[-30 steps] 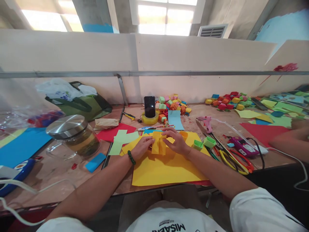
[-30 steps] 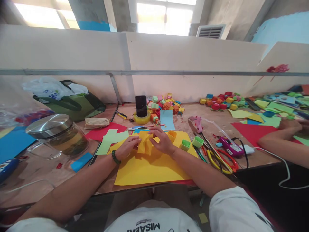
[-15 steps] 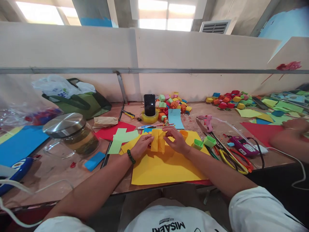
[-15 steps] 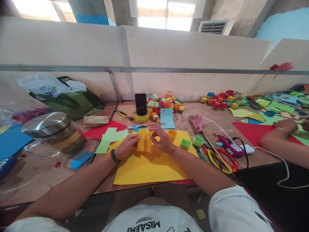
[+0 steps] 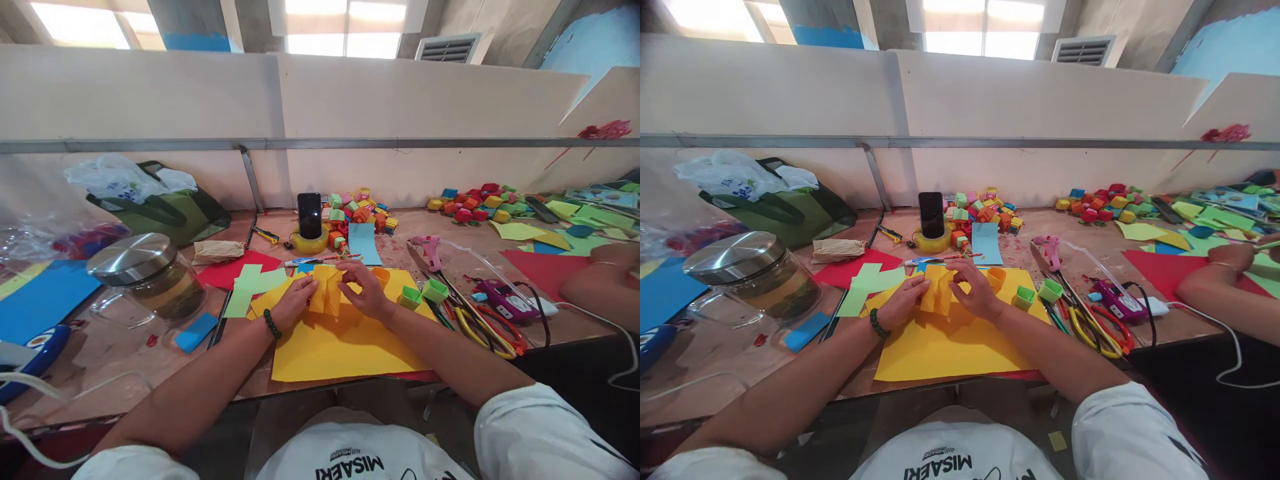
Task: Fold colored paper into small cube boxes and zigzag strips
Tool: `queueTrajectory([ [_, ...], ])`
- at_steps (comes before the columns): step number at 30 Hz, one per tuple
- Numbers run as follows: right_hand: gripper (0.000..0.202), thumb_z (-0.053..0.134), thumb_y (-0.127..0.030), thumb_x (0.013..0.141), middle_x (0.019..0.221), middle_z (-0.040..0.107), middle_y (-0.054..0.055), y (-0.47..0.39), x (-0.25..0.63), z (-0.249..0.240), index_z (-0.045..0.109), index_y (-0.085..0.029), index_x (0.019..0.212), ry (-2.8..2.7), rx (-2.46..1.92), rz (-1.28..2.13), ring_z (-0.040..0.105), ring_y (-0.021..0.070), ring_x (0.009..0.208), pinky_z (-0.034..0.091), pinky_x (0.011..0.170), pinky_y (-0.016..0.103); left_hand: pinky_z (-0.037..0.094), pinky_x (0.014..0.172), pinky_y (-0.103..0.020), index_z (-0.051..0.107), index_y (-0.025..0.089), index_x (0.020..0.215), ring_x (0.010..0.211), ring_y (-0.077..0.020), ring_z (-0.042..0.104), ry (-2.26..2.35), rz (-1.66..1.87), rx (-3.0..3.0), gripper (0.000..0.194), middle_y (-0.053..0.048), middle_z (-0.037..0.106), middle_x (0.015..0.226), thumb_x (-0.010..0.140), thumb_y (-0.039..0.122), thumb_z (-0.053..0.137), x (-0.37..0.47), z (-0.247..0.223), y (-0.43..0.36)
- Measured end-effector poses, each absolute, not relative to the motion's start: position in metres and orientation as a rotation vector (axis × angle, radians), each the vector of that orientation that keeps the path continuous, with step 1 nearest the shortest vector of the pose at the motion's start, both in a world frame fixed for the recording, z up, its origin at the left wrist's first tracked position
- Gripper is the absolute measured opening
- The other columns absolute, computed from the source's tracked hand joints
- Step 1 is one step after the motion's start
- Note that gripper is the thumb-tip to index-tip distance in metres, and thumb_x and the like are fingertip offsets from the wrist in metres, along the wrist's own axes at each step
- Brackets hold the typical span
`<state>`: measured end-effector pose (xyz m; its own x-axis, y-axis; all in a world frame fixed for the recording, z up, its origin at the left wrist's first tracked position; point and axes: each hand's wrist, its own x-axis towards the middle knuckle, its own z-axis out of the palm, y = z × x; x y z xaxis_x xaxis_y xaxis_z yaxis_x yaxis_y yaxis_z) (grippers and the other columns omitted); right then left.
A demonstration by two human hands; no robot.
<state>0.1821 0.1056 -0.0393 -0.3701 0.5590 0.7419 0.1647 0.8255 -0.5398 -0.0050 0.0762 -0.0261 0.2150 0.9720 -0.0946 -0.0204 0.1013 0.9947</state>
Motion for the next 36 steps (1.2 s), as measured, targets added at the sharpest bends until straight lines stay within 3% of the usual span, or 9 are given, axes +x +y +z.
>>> queueTrajectory([
  [8, 0.03, 0.052, -0.014, 0.088, 0.115, 0.054, 0.009, 0.097, 0.178, -0.037, 0.049, -0.025, 0.115, -1.947, -0.455, 0.488, 0.056, 0.017, 0.103, 0.056, 0.071, 0.026, 0.038, 0.056, -0.023, 0.048, 0.018, 0.077, 0.064, -0.0108, 0.045, 1.211, 1.004, 1.55, 0.047, 0.005, 0.049, 0.071, 0.059, 0.051, 0.075, -0.001, -0.033, 0.077],
  [15, 0.028, 0.051, -0.015, 0.088, 0.116, 0.055, 0.009, 0.099, 0.179, -0.037, 0.05, -0.025, 0.114, -1.941, -0.491, 0.435, 0.058, 0.0136, 0.087, 0.054, 0.064, 0.025, 0.038, 0.056, -0.026, 0.041, 0.02, 0.066, 0.059, -0.0118, 0.039, 1.285, 1.031, 1.652, 0.037, 0.005, 0.041, 0.063, 0.073, 0.053, 0.057, -0.001, -0.029, 0.075],
  [19, 0.028, 0.05, -0.015, 0.088, 0.116, 0.055, 0.01, 0.101, 0.181, -0.037, 0.05, -0.024, 0.114, -1.948, -0.517, 0.401, 0.057, 0.0126, 0.08, 0.054, 0.064, 0.026, 0.046, 0.067, -0.032, 0.05, 0.021, 0.066, 0.071, -0.0184, 0.05, 1.246, 1.053, 1.629, 0.031, -0.001, 0.055, 0.07, 0.08, 0.049, 0.048, -0.007, -0.023, 0.072],
  [23, 0.031, 0.048, -0.015, 0.088, 0.115, 0.056, 0.008, 0.106, 0.184, -0.037, 0.049, -0.026, 0.117, -1.937, -0.574, 0.389, 0.056, 0.0113, 0.072, 0.055, 0.068, 0.028, 0.047, 0.079, -0.036, 0.056, 0.021, 0.062, 0.081, -0.0233, 0.055, 1.243, 1.057, 1.617, 0.028, -0.006, 0.061, 0.072, 0.074, 0.047, 0.057, -0.012, -0.018, 0.069],
  [25, 0.031, 0.049, -0.016, 0.088, 0.115, 0.056, 0.008, 0.109, 0.186, -0.036, 0.05, -0.026, 0.117, -1.946, -0.621, 0.368, 0.059, 0.0153, 0.086, 0.055, 0.075, 0.031, 0.048, 0.078, -0.036, 0.06, 0.02, 0.065, 0.081, -0.0241, 0.058, 1.207, 1.054, 1.553, 0.028, -0.007, 0.064, 0.073, 0.073, 0.048, 0.058, -0.01, -0.016, 0.068],
  [28, 0.036, 0.047, -0.011, 0.085, 0.12, 0.053, 0.009, 0.11, 0.19, -0.034, 0.052, -0.027, 0.116, -1.995, -0.682, 0.247, 0.054, 0.0218, 0.111, 0.05, 0.093, 0.043, 0.05, 0.078, -0.036, 0.065, 0.017, 0.085, 0.084, -0.0245, 0.063, 1.051, 1.101, 1.236, 0.036, -0.008, 0.068, 0.085, 0.067, 0.049, 0.066, -0.001, -0.015, 0.067],
  [30, 0.046, 0.043, -0.003, 0.08, 0.124, 0.051, 0.008, 0.11, 0.193, -0.032, 0.054, -0.029, 0.116, -2.027, -0.657, 0.172, 0.052, 0.0223, 0.116, 0.047, 0.098, 0.045, 0.051, 0.078, -0.035, 0.064, 0.015, 0.093, 0.086, -0.0243, 0.064, 0.987, 1.139, 1.061, 0.046, -0.009, 0.069, 0.091, 0.062, 0.048, 0.073, 0.002, -0.015, 0.067],
  [33, 0.056, 0.039, 0.002, 0.076, 0.129, 0.049, 0.007, 0.107, 0.195, -0.03, 0.055, -0.031, 0.119, -2.127, -0.542, 0.151, 0.058, 0.0187, 0.105, 0.052, 0.089, 0.039, 0.051, 0.077, -0.033, 0.064, 0.014, 0.095, 0.085, -0.023, 0.065, 1.008, 1.164, 1.02, 0.049, -0.009, 0.07, 0.094, 0.06, 0.047, 0.075, 0.003, -0.016, 0.067],
  [36, 0.048, 0.045, -0.002, 0.08, 0.132, 0.05, 0.009, 0.109, 0.196, -0.032, 0.059, -0.029, 0.118, -2.259, -0.501, 0.168, 0.063, 0.0161, 0.091, 0.055, 0.078, 0.034, 0.051, 0.078, -0.033, 0.063, 0.014, 0.097, 0.088, -0.0236, 0.065, 0.998, 1.163, 1.007, 0.051, -0.009, 0.07, 0.096, 0.061, 0.047, 0.074, 0.003, -0.015, 0.067],
])
